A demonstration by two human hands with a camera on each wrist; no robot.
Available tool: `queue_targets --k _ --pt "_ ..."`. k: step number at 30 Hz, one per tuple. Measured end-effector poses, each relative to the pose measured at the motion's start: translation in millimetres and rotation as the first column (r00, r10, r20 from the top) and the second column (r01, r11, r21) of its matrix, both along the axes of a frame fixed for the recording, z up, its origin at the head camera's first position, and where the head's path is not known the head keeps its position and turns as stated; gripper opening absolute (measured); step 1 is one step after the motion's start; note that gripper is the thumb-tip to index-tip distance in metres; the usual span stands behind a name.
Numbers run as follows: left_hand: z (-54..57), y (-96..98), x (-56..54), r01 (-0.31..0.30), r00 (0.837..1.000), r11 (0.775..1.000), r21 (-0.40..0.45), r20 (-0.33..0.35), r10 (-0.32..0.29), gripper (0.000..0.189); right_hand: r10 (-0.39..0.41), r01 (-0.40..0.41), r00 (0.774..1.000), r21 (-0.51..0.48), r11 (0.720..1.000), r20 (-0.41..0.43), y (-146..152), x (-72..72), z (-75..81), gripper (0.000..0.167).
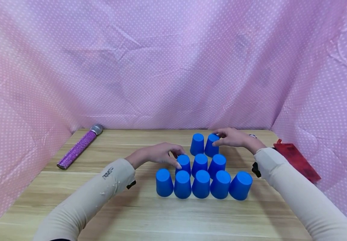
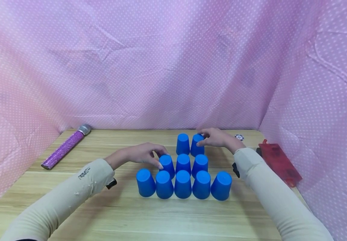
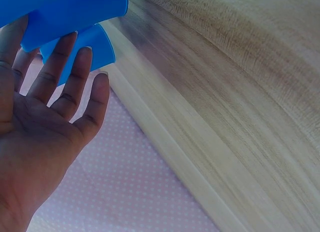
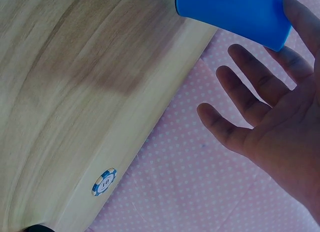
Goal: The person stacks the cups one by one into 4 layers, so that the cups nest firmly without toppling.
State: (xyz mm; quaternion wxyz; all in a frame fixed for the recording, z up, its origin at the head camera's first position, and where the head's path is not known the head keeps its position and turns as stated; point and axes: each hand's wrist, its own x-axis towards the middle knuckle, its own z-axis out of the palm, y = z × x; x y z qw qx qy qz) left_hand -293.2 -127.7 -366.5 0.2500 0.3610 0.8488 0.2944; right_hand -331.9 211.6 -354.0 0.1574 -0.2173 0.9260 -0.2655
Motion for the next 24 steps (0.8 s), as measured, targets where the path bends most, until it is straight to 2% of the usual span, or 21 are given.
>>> queue_targets --k 24 --pt "0.1 -0.3 -0.1 0.004 1.000 1.000 0.001 0.003 -0.004 0.041 0.004 -0.004 1.000 -0.007 1.000 0.004 1.0 -0.7 -3.1 0.061"
